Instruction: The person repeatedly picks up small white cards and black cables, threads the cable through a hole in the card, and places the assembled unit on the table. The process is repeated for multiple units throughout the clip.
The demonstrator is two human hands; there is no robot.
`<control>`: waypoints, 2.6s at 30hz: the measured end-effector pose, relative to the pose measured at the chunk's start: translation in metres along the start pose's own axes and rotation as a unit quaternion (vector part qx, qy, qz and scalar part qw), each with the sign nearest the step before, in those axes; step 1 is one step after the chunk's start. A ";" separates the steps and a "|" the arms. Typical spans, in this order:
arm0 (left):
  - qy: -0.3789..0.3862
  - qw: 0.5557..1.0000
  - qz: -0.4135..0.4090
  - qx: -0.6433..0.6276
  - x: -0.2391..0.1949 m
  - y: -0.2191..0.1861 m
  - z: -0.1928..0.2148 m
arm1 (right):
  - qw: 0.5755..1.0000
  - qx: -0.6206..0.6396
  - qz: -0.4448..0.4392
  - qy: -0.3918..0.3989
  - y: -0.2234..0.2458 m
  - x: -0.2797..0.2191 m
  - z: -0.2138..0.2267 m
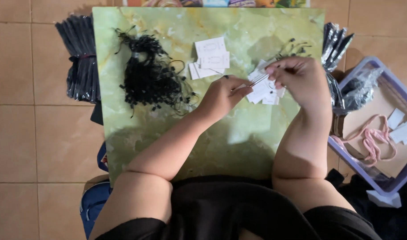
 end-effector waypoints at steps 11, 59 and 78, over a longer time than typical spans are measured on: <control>-0.073 0.976 -0.025 0.203 0.050 0.016 -0.056 | 0.971 -0.211 0.013 -0.115 -0.086 0.037 0.050; -0.151 0.970 -0.078 0.175 -0.067 -0.012 0.117 | 0.953 0.229 0.154 0.129 0.000 0.011 -0.101; 0.093 0.979 0.089 0.159 -0.007 0.000 0.072 | 0.825 0.377 0.286 0.309 0.057 -0.043 -0.071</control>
Point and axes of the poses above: each hand's wrist, its own x-axis towards the middle knuckle, its own z-axis out of the back of the hand, y = z × x, the point moved 9 cm from there along x, towards the middle knuckle, and after that the axes turned 9 degrees about y, right-handed, at the moved point
